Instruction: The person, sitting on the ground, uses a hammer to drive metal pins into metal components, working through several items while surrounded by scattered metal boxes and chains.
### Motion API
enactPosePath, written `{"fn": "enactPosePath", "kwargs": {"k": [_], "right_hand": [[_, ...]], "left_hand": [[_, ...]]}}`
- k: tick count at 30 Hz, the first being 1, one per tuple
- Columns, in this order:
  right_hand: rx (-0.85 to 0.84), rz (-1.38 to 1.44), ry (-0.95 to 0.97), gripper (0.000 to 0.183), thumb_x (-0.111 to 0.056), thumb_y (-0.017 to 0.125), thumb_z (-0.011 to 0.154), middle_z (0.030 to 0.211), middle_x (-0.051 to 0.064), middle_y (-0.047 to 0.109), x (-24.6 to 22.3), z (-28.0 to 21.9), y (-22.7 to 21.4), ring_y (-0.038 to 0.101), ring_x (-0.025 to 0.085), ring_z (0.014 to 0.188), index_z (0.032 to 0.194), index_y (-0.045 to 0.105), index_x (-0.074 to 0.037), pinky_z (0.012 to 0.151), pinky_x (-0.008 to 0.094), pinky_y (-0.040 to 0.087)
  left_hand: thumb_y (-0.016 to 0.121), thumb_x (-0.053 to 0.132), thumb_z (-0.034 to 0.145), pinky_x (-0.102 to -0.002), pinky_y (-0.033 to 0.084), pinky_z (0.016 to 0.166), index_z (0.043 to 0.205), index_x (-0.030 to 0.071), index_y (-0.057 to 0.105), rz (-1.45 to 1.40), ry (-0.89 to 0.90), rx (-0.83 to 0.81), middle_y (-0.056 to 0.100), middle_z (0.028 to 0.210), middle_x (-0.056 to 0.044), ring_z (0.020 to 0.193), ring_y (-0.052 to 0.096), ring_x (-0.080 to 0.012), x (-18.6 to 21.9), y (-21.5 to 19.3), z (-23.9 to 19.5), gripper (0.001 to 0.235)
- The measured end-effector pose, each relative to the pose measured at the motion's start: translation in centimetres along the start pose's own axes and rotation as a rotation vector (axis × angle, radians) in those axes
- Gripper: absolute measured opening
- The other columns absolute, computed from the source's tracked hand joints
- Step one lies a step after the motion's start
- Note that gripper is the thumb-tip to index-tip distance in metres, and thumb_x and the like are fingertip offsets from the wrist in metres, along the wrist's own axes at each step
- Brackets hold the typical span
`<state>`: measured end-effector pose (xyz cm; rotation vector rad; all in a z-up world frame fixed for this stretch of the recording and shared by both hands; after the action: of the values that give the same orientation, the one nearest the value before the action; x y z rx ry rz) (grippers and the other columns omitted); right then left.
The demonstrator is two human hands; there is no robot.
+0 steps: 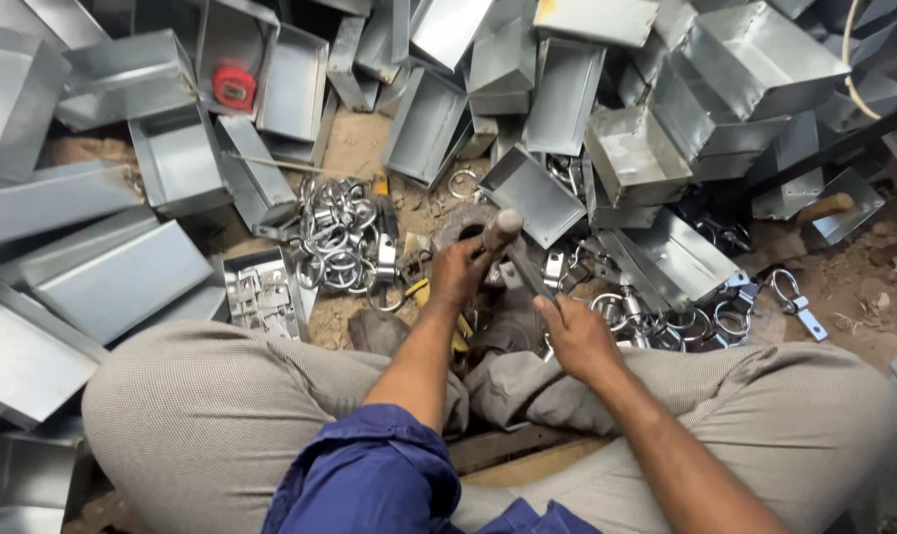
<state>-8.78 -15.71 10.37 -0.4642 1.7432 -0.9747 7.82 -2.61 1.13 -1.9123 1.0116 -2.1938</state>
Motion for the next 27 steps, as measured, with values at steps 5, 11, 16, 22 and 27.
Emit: {"fn": "enactPosePath", "kwargs": {"k": [5, 11, 16, 22, 27], "right_hand": [[-0.049, 0.118, 0.208, 0.056, -0.055, 0.051, 0.099, 0.070, 0.019, 0.066, 2.5, -0.6, 1.8, 0.066, 0.034, 0.067, 0.087, 0.064, -0.002, 0.068, 0.046, 0.050], [0.064, 0.139, 0.282, 0.050, -0.050, 0.052, 0.101, 0.066, 0.019, 0.064, 3.7, -0.3, -0.1, 0.066, 0.032, 0.063, 0.088, 0.065, -0.003, 0.064, 0.046, 0.050], [0.003, 0.018, 0.414, 0.038, -0.047, 0.061, 0.095, 0.077, 0.014, 0.073, 6.4, 0.8, -0.7, 0.072, 0.032, 0.076, 0.103, 0.073, -0.011, 0.072, 0.047, 0.053], [-0.139, -0.243, 0.452, 0.034, -0.042, 0.073, 0.092, 0.096, 0.017, 0.075, 7.4, 4.5, -1.1, 0.071, 0.035, 0.092, 0.117, 0.076, -0.021, 0.083, 0.049, 0.054], [-0.358, -0.387, 0.431, 0.038, -0.042, 0.069, 0.096, 0.106, 0.015, 0.077, 10.8, 7.3, 0.7, 0.076, 0.032, 0.097, 0.129, 0.067, -0.023, 0.085, 0.049, 0.057]], "left_hand": [[0.077, 0.034, 0.090, -0.046, 0.055, 0.077, 0.119, 0.027, 0.078, -0.010, 0.050, 0.047, 0.073, 0.097, -0.019, 0.092, 0.070, -0.0394, -0.1, -0.5, -0.2, 0.030], [0.078, 0.031, 0.085, -0.038, 0.057, 0.077, 0.112, 0.022, 0.080, -0.192, 0.076, 0.076, 0.080, 0.098, -0.010, 0.088, 0.077, -0.0256, -1.7, 0.0, 0.6, 0.028], [0.076, 0.032, 0.091, -0.033, 0.055, 0.073, 0.099, 0.009, 0.078, -0.406, -0.179, 0.233, 0.078, 0.085, -0.008, 0.075, 0.070, -0.0150, -3.9, -2.1, 2.7, 0.025], [0.087, 0.032, 0.079, -0.040, 0.057, 0.074, 0.098, 0.002, 0.076, -0.008, -0.389, -0.051, 0.078, 0.085, -0.017, 0.077, 0.075, -0.0263, -4.3, -0.7, 1.7, 0.037], [0.086, 0.031, 0.075, -0.047, 0.057, 0.083, 0.113, 0.018, 0.075, 0.289, -0.406, -0.108, 0.076, 0.101, -0.015, 0.093, 0.073, -0.0333, -3.5, -0.4, -1.3, 0.042]]}}
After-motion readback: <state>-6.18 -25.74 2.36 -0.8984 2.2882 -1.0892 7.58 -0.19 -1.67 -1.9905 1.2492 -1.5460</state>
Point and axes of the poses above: each hand's wrist, its own z-axis towards the middle knuckle, its own y-axis out of the palm, x = y × z, the point moved 9 cm from there along z, towards the middle knuckle
